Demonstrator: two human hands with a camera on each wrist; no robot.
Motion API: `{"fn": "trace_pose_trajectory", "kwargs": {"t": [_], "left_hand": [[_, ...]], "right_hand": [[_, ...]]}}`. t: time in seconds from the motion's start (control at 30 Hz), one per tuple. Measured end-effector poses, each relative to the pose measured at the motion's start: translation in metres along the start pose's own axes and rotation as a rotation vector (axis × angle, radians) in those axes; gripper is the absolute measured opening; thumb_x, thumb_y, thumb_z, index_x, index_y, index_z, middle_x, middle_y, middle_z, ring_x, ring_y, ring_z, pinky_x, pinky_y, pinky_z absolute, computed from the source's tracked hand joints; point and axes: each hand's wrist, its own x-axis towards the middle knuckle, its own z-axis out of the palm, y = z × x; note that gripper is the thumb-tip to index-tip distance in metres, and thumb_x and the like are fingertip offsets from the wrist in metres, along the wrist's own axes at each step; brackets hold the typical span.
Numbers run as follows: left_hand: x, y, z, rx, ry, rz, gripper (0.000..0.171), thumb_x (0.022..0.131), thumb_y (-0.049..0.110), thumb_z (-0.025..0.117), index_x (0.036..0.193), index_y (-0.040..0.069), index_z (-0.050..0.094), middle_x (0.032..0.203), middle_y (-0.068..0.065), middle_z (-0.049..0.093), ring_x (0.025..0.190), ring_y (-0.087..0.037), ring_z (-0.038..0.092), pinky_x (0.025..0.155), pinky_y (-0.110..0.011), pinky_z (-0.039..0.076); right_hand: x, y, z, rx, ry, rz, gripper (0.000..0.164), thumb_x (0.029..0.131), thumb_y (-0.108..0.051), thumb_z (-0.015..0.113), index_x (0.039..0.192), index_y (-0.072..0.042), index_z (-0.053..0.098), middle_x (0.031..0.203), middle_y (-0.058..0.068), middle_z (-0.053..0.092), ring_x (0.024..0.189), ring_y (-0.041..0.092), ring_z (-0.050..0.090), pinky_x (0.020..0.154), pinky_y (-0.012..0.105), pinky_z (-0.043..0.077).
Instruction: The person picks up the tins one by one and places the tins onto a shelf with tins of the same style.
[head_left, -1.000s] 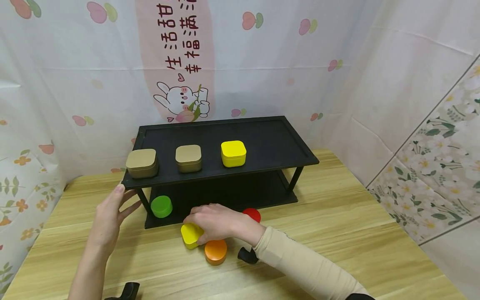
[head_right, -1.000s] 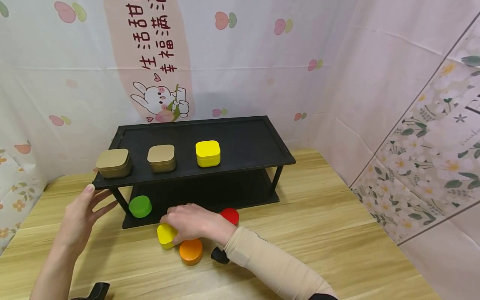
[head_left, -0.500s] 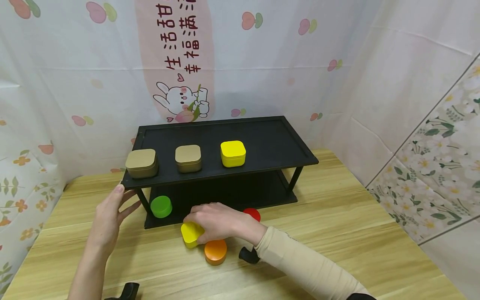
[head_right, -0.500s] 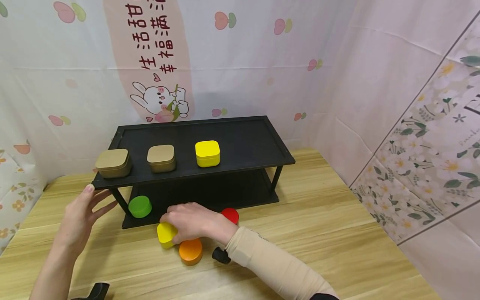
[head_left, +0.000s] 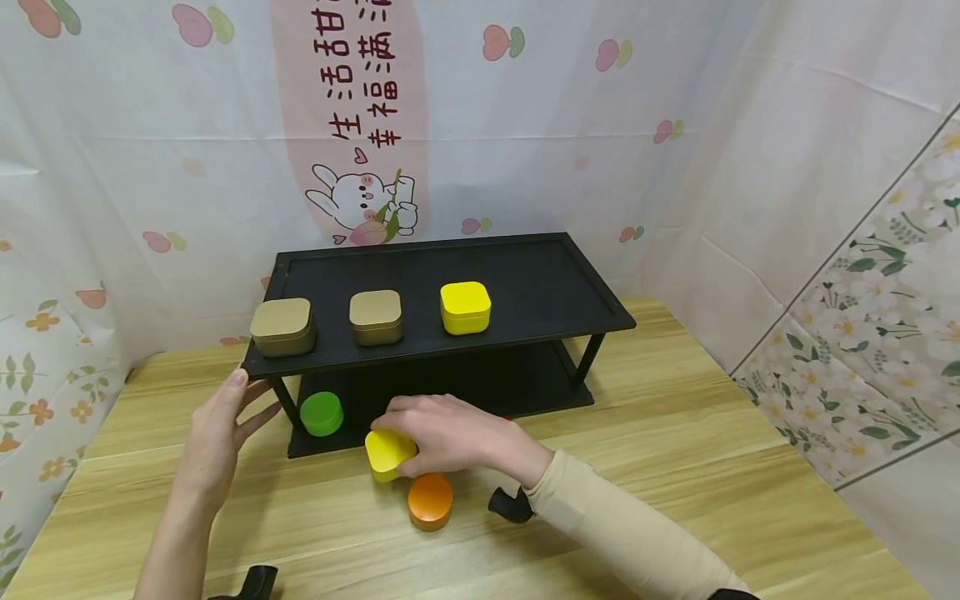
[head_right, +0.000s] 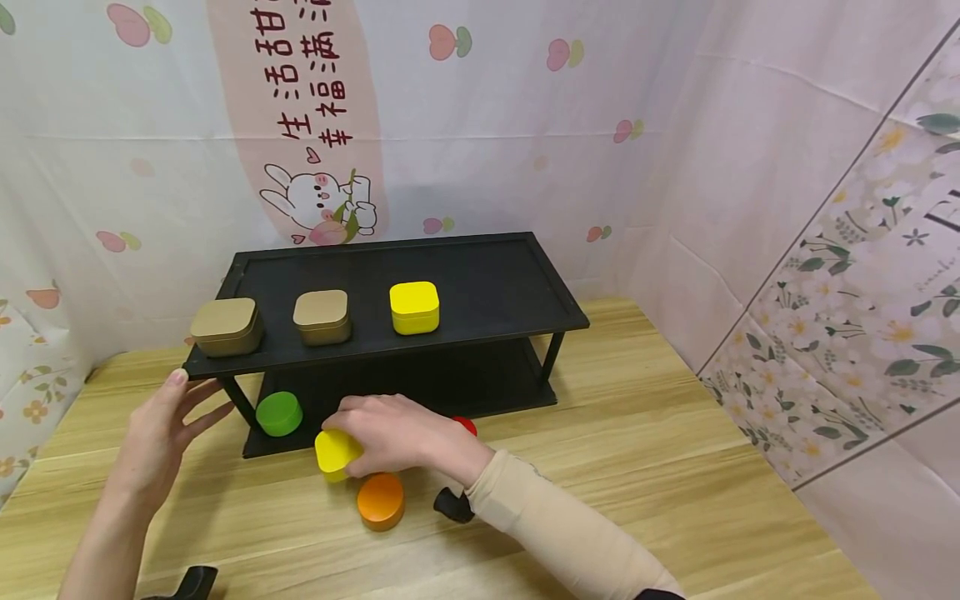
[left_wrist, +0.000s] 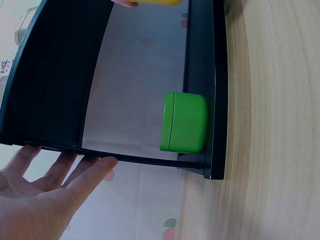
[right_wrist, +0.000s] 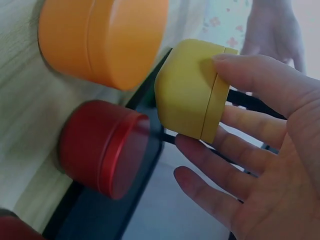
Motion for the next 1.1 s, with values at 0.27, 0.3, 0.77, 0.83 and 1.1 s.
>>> {"fn": "trace_pose_trajectory", "kwargs": {"t": [0.27, 0.3, 0.77, 0.83, 1.1], "left_hand": [[0.0, 0.0, 0.0, -0.002, 0.0, 0.003, 0.038, 0.113, 0.029, 0.041, 0.142, 0.017, 0.061, 0.132, 0.015, 0.06, 0.121, 0.002, 0.059, 0.09, -0.014, 0.061], [0.0, 0.0, 0.0, -0.002, 0.001, 0.003, 0.038, 0.113, 0.029, 0.041, 0.142, 0.017, 0.061, 0.132, 0.015, 0.06, 0.121, 0.002, 0.059, 0.09, -0.014, 0.061], [0.0, -0.001, -0.001, -0.001, 0.003, -0.003, 0.037, 0.113, 0.028, 0.041, 0.142, 0.018, 0.061, 0.133, 0.016, 0.06, 0.12, 0.002, 0.058, 0.089, -0.014, 0.061], [0.0, -0.001, -0.001, -0.001, 0.002, -0.002, 0.037, 0.112, 0.029, 0.041, 0.142, 0.018, 0.061, 0.132, 0.016, 0.06, 0.12, 0.002, 0.058, 0.089, -0.014, 0.061], [0.0, -0.001, 0.0, 0.011, 0.007, -0.006, 0.037, 0.112, 0.03, 0.041, 0.141, 0.021, 0.062, 0.133, 0.016, 0.059, 0.121, 0.002, 0.058, 0.089, -0.014, 0.061]], "right_hand": [[-0.015, 0.001, -0.011, -0.003, 0.045, -0.013, 0.05, 0.089, -0.031, 0.078, 0.136, -0.019, 0.065, 0.118, -0.005, 0.064, 0.091, 0.006, 0.057, 0.072, 0.012, 0.049], [-0.016, 0.001, -0.012, -0.001, 0.049, -0.013, 0.05, 0.089, -0.031, 0.078, 0.136, -0.019, 0.065, 0.118, -0.004, 0.064, 0.09, 0.006, 0.057, 0.072, 0.011, 0.049], [-0.036, 0.001, -0.025, 0.002, 0.073, -0.006, 0.05, 0.089, -0.028, 0.077, 0.136, -0.017, 0.064, 0.118, -0.004, 0.064, 0.088, 0.007, 0.055, 0.07, 0.011, 0.049], [-0.039, 0.002, -0.026, 0.006, 0.081, -0.004, 0.05, 0.089, -0.028, 0.077, 0.136, -0.017, 0.065, 0.118, -0.004, 0.064, 0.088, 0.007, 0.056, 0.071, 0.011, 0.049], [-0.053, 0.006, -0.033, 0.018, 0.102, 0.015, 0.052, 0.088, -0.031, 0.079, 0.136, -0.018, 0.065, 0.119, -0.006, 0.064, 0.091, 0.006, 0.057, 0.074, 0.01, 0.051]]}}
